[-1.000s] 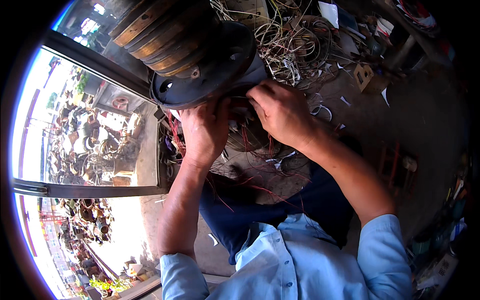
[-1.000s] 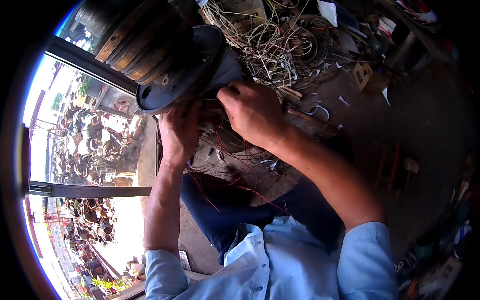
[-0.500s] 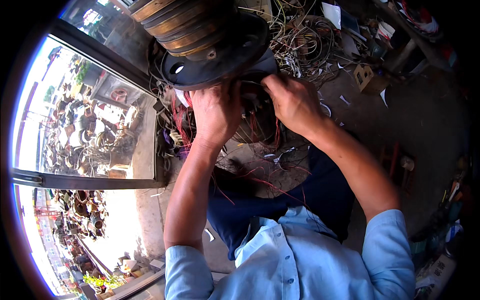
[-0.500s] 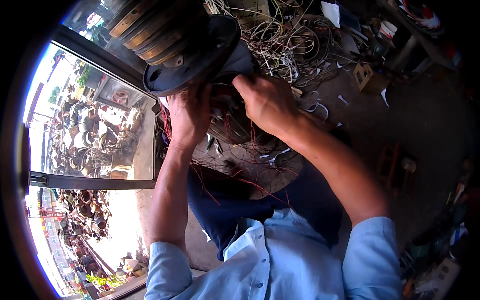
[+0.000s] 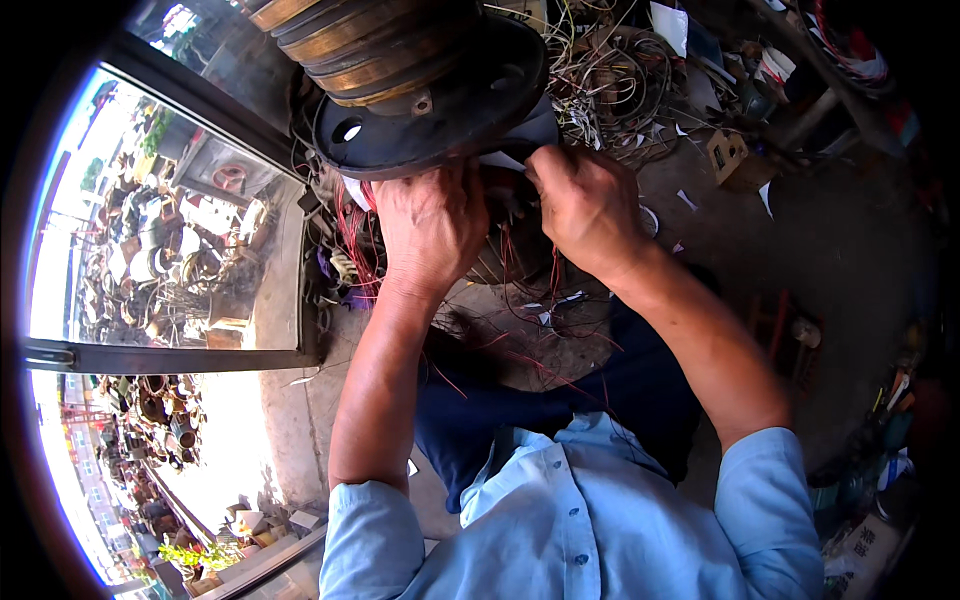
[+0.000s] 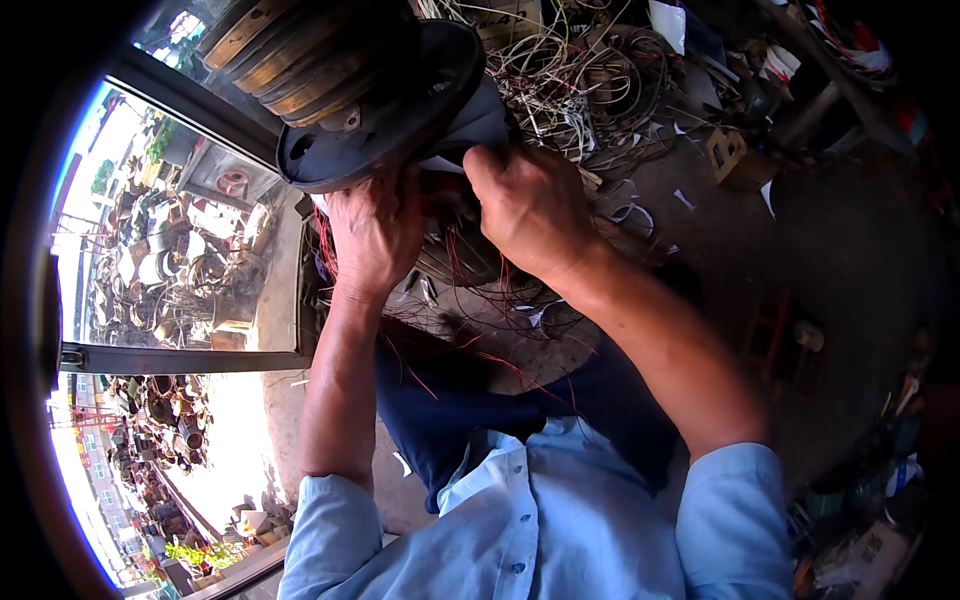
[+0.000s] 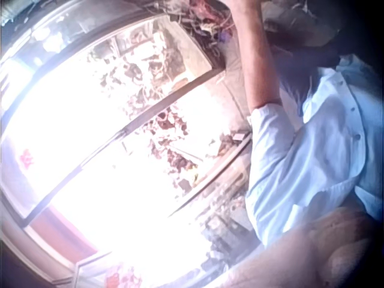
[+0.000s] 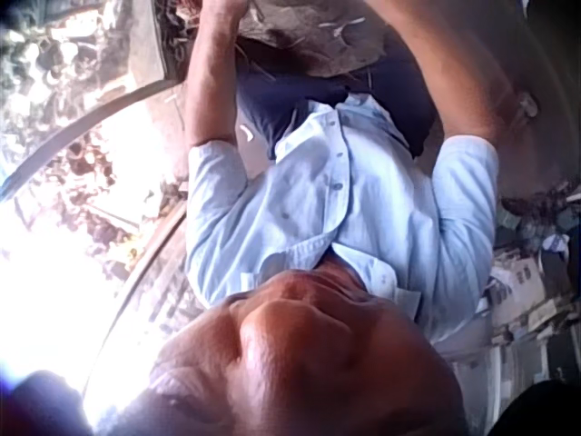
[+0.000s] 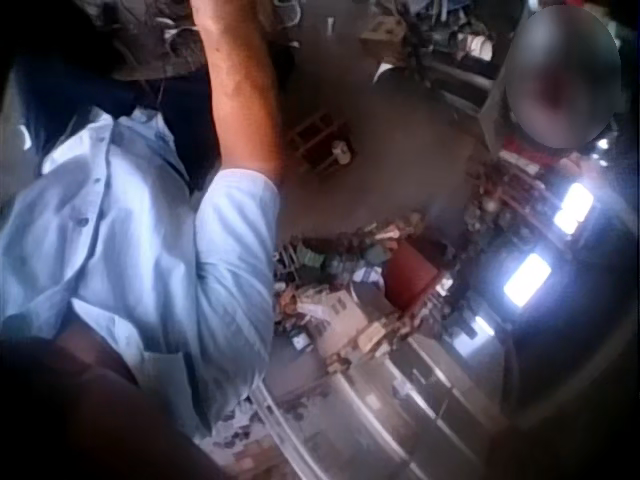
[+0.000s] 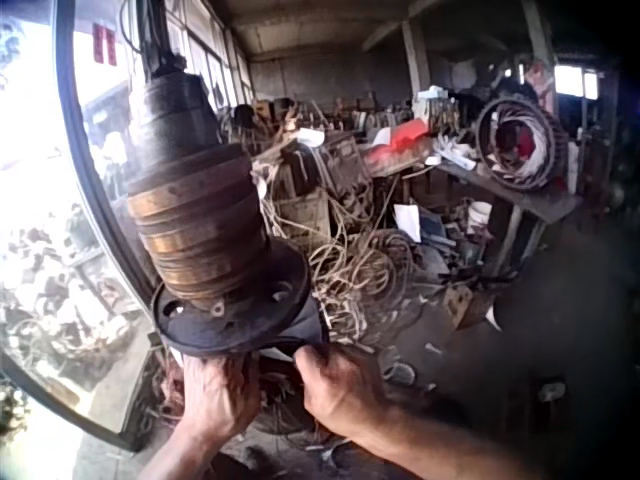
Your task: The person rewinds a motor stator by hand, inserting coils of copper wire into slots and pressing white insulation paper strips over them to secure the wiring.
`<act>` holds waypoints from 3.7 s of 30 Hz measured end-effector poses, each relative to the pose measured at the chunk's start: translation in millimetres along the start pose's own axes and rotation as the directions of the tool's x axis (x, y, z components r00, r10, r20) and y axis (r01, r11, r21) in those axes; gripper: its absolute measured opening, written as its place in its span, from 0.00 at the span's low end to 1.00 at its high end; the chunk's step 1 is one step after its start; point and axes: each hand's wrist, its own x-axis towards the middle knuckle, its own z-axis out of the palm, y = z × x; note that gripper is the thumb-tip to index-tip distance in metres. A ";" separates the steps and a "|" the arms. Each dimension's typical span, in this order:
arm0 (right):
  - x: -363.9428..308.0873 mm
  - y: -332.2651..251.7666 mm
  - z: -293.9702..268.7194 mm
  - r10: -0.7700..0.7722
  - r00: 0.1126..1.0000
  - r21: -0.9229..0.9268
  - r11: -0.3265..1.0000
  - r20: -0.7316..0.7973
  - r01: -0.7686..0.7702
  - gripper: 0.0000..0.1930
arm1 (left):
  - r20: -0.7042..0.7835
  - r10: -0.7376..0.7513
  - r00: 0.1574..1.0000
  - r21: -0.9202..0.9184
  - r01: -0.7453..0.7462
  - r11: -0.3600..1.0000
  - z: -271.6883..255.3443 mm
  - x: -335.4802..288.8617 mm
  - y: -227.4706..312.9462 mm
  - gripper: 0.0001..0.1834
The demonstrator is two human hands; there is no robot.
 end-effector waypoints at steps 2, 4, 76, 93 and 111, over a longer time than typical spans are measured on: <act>-4.8 -1.4 2.0 -0.008 0.999 -0.009 1.000 -0.035 0.007 0.07 | 0.061 -0.034 0.998 -0.024 0.036 0.999 -5.8 2.2 6.6 0.17; -8.8 -1.9 10.0 0.013 0.997 0.011 1.000 -0.080 -0.012 0.08 | 0.060 -0.026 0.998 -0.010 0.027 1.000 -4.2 0.3 6.3 0.17; -16.5 19.7 -0.1 0.461 0.880 0.354 0.809 0.111 -0.469 0.10 | 0.120 -0.207 0.971 0.100 0.196 0.976 4.1 5.8 19.6 0.18; 6.9 56.6 16.5 0.380 0.915 0.588 0.712 0.138 -0.384 0.17 | 0.153 -0.036 0.988 0.107 0.020 0.994 -2.2 0.0 29.0 0.26; 1.3 24.8 12.6 0.090 0.983 0.438 0.899 -0.158 -0.012 0.17 | 0.126 -0.128 0.984 0.175 0.105 0.979 5.2 0.3 41.3 0.27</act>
